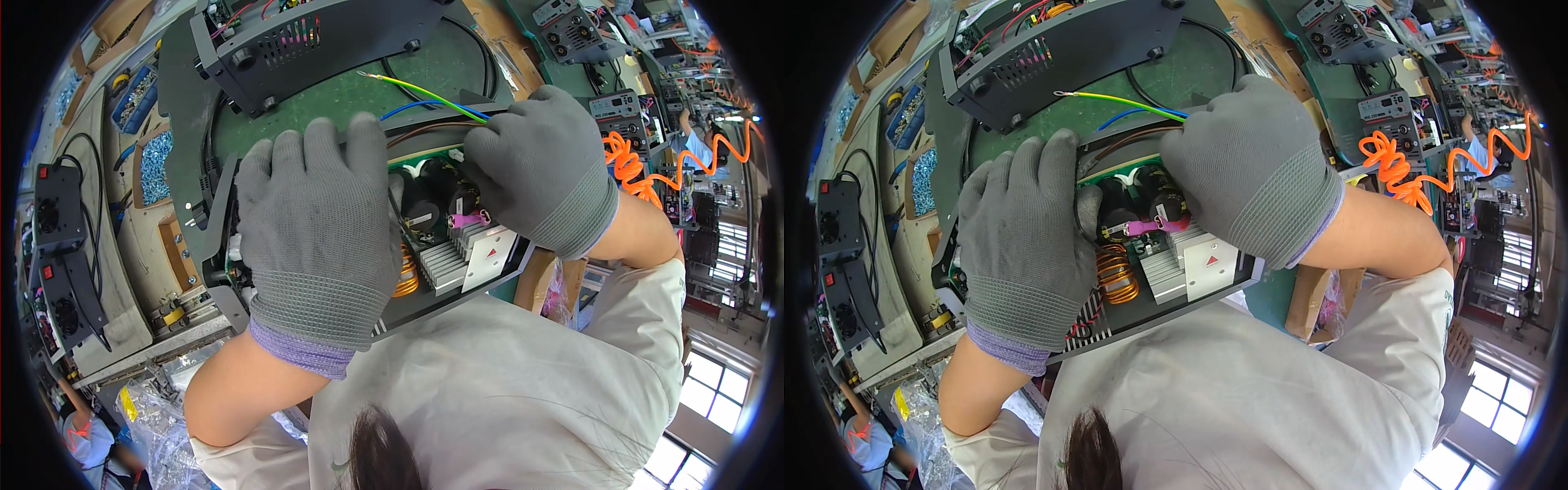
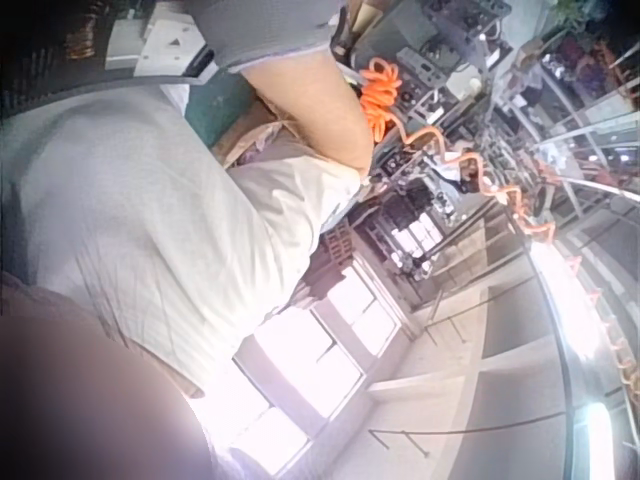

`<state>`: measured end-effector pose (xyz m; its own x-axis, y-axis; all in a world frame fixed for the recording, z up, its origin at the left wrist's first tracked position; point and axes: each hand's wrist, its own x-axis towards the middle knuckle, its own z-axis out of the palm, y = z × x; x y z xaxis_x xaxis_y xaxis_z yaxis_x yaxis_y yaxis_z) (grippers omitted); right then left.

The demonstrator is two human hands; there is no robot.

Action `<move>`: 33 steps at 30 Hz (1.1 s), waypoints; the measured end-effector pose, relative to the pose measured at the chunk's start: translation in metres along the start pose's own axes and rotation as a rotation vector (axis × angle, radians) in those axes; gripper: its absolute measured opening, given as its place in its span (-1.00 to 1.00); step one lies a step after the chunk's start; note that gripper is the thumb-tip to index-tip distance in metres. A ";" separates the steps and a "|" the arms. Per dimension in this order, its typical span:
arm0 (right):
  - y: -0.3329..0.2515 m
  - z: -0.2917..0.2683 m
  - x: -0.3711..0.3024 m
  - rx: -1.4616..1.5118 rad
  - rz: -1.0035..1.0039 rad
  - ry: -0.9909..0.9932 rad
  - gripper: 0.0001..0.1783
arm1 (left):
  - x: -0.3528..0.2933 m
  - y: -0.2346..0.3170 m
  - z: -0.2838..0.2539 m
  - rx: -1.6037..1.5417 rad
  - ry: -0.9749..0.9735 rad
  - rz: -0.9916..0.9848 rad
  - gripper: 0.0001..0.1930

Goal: Assembling and wiring industrial power inverter units at a factory workbench.

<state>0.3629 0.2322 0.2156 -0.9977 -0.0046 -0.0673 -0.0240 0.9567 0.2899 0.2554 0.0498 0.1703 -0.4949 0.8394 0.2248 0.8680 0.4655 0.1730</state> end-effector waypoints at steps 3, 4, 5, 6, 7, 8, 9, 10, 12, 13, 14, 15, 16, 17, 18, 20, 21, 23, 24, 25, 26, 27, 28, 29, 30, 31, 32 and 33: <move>0.004 -0.005 0.006 0.025 0.016 -0.041 -0.84 | -0.001 0.000 0.000 -0.004 0.006 -0.006 -0.52; 0.004 -0.006 0.009 0.031 0.016 -0.052 -0.82 | -0.002 0.000 0.000 -0.004 0.010 -0.012 -0.51; 0.006 -0.006 0.010 0.029 0.017 -0.054 -0.82 | -0.002 0.001 0.000 -0.007 0.011 -0.011 -0.51; 0.007 -0.006 0.012 0.050 0.006 -0.084 -0.84 | -0.003 0.001 0.000 0.002 0.015 -0.013 -0.51; 0.008 -0.006 0.014 0.071 -0.006 -0.113 -0.82 | -0.003 0.002 0.000 0.011 0.019 -0.017 -0.51; 0.009 -0.008 0.017 0.069 -0.007 -0.116 -0.82 | -0.003 0.002 0.000 0.008 0.019 -0.018 -0.51; 0.010 -0.010 0.020 0.079 -0.010 -0.134 -0.82 | -0.003 0.001 0.000 0.007 0.017 -0.013 -0.50; 0.011 -0.012 0.022 0.089 -0.013 -0.153 -0.81 | -0.003 0.001 0.000 0.006 0.016 -0.008 -0.50; 0.015 -0.013 0.028 0.168 -0.015 -0.165 -0.81 | -0.004 0.002 0.001 0.000 0.016 -0.014 -0.50; 0.016 -0.013 0.029 0.249 -0.014 -0.176 -0.82 | -0.005 0.002 0.002 -0.003 0.016 -0.017 -0.50; 0.015 -0.014 0.030 0.247 -0.019 -0.178 -0.82 | -0.005 0.002 0.002 -0.005 0.016 -0.022 -0.50; 0.013 -0.015 0.030 0.233 -0.025 -0.178 -0.83 | -0.005 0.002 0.002 0.003 0.018 -0.018 -0.51; 0.012 -0.015 0.030 0.218 -0.030 -0.178 -0.84 | -0.006 0.002 0.002 0.011 0.020 -0.013 -0.51; 0.011 -0.016 0.029 0.215 -0.033 -0.179 -0.84 | -0.006 0.003 0.001 0.009 0.022 -0.017 -0.51; 0.010 -0.016 0.027 0.159 -0.052 -0.175 -0.85 | -0.007 0.003 0.001 0.005 0.023 -0.012 -0.52; 0.009 -0.014 0.025 0.102 -0.074 -0.171 -0.86 | -0.007 0.004 -0.001 0.000 0.024 -0.010 -0.52; 0.008 -0.012 0.024 0.124 -0.082 -0.167 -0.86 | -0.007 0.005 -0.001 0.001 0.031 -0.020 -0.53; 0.008 -0.009 0.024 0.143 -0.089 -0.161 -0.86 | -0.007 0.004 -0.001 0.003 0.041 -0.028 -0.54; 0.008 -0.007 0.024 0.155 -0.087 -0.151 -0.86 | -0.005 0.003 -0.001 -0.013 0.026 -0.019 -0.55; 0.009 -0.006 0.025 0.167 -0.083 -0.140 -0.86 | -0.003 0.001 -0.001 -0.028 0.012 -0.010 -0.56; 0.011 -0.006 0.025 0.164 -0.080 -0.134 -0.86 | -0.003 0.000 -0.001 -0.025 0.017 -0.006 -0.56; 0.013 -0.006 0.026 0.163 -0.084 -0.130 -0.86 | -0.002 -0.002 -0.001 -0.030 0.022 -0.006 -0.57; 0.015 -0.007 0.027 0.161 -0.088 -0.123 -0.85 | 0.000 -0.003 -0.001 -0.034 0.028 -0.005 -0.58; 0.017 -0.008 0.033 0.166 -0.100 -0.101 -0.85 | 0.002 -0.005 -0.002 -0.011 0.034 -0.015 -0.58; 0.020 -0.011 0.039 0.209 -0.060 -0.158 -0.87 | 0.006 -0.008 -0.004 -0.051 -0.019 -0.029 -0.59; 0.023 -0.013 0.044 0.254 -0.023 -0.214 -0.85 | 0.012 -0.010 -0.005 -0.087 -0.071 -0.046 -0.60; 0.023 -0.013 0.051 0.268 -0.064 -0.174 -0.85 | 0.017 -0.013 -0.003 -0.114 -0.096 -0.058 -0.61; 0.023 -0.012 0.057 0.433 -0.056 -0.061 -0.83 | 0.023 -0.016 -0.001 -0.124 -0.119 -0.090 -0.61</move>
<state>0.3043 0.2509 0.2299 -0.9898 -0.0555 -0.1312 -0.0367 0.9892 -0.1417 0.2299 0.0615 0.1736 -0.5553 0.8268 0.0898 0.8055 0.5079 0.3054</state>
